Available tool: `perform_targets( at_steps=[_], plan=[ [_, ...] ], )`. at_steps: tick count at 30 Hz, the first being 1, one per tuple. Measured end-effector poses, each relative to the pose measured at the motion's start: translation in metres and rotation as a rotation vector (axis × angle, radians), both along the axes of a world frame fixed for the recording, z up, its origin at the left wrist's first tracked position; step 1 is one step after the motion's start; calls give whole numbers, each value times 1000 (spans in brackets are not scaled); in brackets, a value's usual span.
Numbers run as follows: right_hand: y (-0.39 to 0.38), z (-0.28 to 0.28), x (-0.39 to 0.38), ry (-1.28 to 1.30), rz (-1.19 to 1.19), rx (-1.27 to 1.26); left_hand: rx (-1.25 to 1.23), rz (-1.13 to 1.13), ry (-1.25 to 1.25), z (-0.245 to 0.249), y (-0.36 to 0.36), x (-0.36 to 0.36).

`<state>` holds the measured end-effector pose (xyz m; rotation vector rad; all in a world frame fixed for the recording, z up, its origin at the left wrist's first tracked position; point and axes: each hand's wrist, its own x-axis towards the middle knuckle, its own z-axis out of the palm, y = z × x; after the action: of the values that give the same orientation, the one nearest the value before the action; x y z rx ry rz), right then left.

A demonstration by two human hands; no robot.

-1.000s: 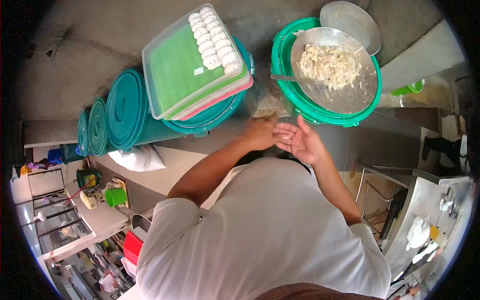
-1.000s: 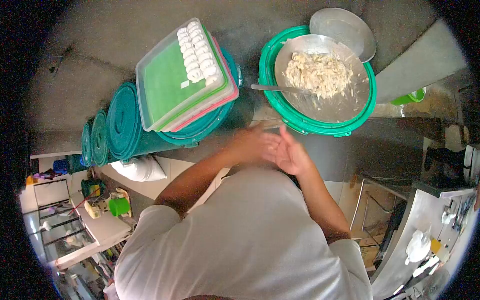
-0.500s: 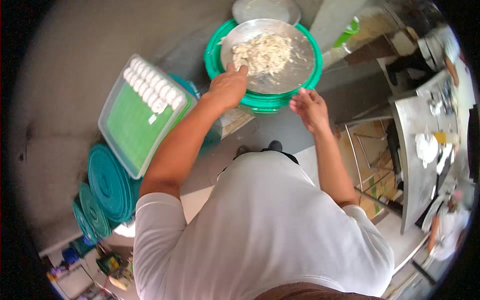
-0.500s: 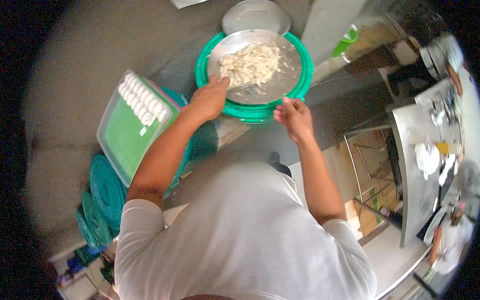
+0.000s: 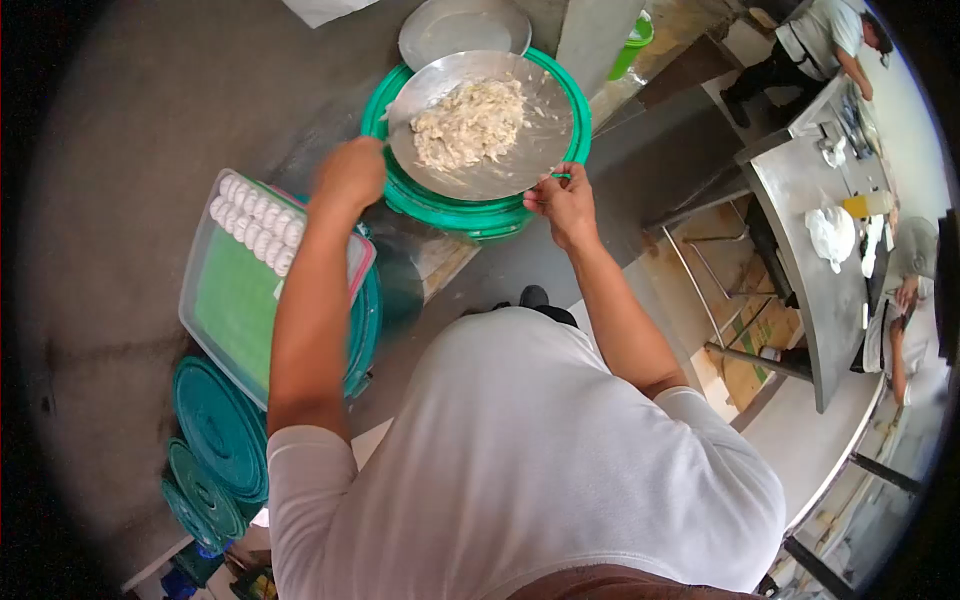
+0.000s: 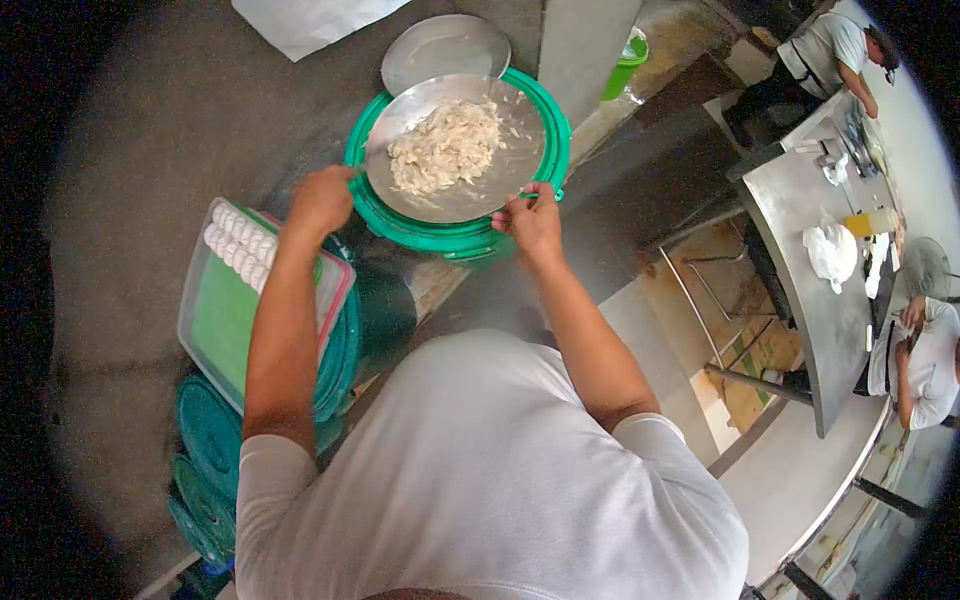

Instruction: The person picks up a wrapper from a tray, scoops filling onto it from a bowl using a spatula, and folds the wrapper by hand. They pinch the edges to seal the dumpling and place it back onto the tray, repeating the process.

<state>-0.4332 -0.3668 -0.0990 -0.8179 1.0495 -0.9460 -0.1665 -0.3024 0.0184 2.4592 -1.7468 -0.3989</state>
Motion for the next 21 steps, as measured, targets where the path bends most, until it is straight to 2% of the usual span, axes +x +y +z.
perform_targets(
  at_steps=[1,3,5,7,8,9,11,14,18,20,21],
  plan=[
    [-1,0,2,-2,10,0,118,43,-30,-14,-7,2],
    [-7,0,4,87,26,-58,88,20,4,-49,-20,-5],
    [-10,-8,6,86,23,-61,57,-10,40,-54,-21,-14],
    [-12,-9,6,87,12,-64,-19,-164,38,-41,-11,-26],
    [-11,-11,6,71,14,-68,-135,-211,-51,-49,-10,-13],
    [-10,-11,4,54,14,-72,-132,-216,-50,-32,-12,-7],
    [-12,-16,2,23,15,-83,86,-268,-109,21,-24,2],
    [-13,-20,0,3,25,-97,-5,-287,-21,27,-49,37],
    [-12,-20,-2,24,39,-93,-156,-291,-27,-28,-113,61],
    [-12,-23,-2,5,30,-90,92,-252,377,-36,-131,41],
    [-12,-23,-2,-15,26,-85,93,-255,377,-34,-133,35]
  ],
)
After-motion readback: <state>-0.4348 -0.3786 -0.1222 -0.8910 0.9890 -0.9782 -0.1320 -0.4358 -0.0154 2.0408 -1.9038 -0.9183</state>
